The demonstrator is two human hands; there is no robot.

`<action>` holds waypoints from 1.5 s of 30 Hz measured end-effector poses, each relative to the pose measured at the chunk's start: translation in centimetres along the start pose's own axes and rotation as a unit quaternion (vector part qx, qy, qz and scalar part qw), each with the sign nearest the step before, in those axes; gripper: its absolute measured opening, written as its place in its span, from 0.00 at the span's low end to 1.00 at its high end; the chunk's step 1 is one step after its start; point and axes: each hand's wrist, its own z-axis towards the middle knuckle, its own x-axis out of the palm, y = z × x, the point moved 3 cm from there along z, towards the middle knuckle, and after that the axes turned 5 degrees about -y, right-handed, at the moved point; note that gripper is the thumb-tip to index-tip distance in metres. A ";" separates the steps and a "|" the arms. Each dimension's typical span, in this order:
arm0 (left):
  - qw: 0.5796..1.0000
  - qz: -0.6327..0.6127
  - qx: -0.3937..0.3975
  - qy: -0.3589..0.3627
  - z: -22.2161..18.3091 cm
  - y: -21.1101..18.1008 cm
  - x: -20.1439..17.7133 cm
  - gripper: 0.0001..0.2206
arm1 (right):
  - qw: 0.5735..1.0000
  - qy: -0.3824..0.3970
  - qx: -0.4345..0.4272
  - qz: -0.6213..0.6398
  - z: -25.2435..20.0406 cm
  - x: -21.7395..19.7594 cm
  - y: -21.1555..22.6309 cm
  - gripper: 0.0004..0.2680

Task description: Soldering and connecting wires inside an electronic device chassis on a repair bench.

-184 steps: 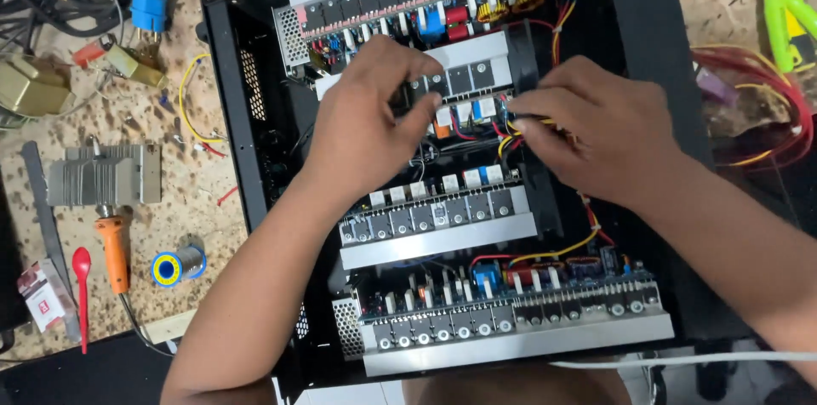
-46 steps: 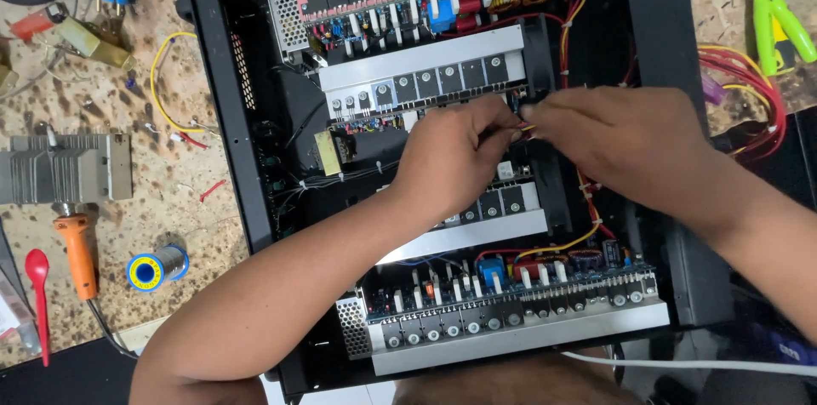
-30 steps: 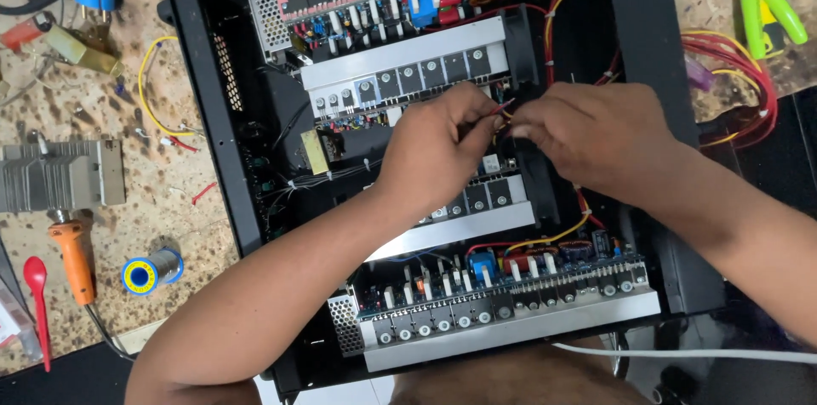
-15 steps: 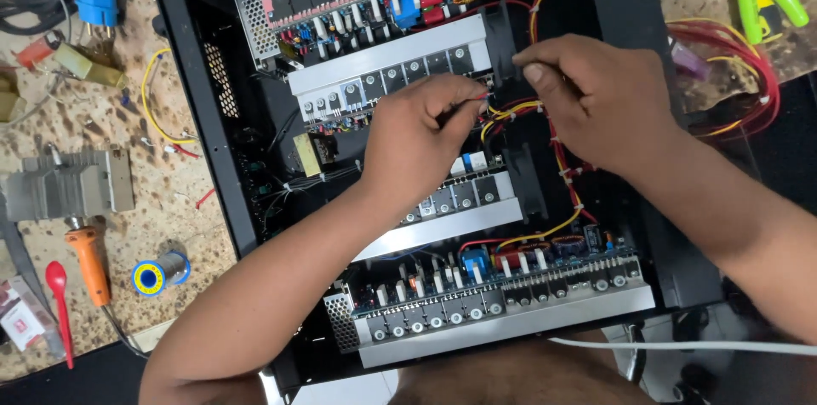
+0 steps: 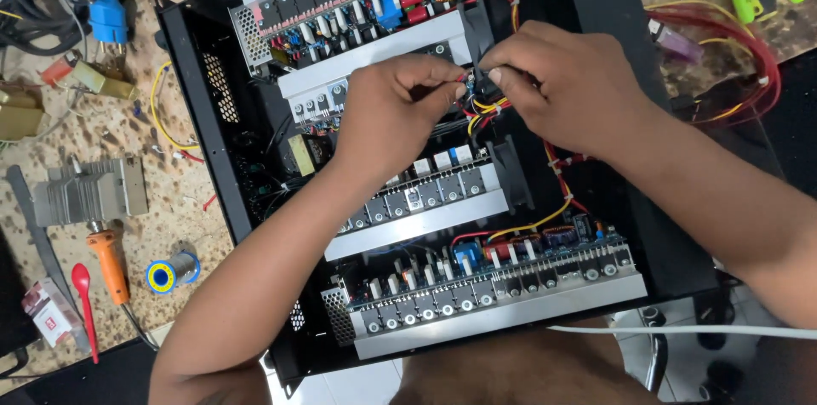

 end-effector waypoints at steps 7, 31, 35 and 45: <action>0.996 0.028 0.080 0.030 1.0 -0.1 0.6 0.04 | 1.000 -0.017 -0.008 0.015 0.2 -0.2 0.4 0.04; 0.977 0.032 0.205 0.050 2.9 1.6 0.4 0.06 | 0.985 0.032 -0.107 -0.131 -0.3 0.6 2.0 0.08; 0.981 0.037 0.180 0.053 3.0 2.0 0.3 0.07 | 0.996 0.039 -0.027 -0.073 0.3 1.4 1.5 0.07; 0.984 0.028 0.162 0.060 3.0 1.8 0.0 0.07 | 0.930 0.223 0.146 -0.254 1.2 1.7 1.7 0.27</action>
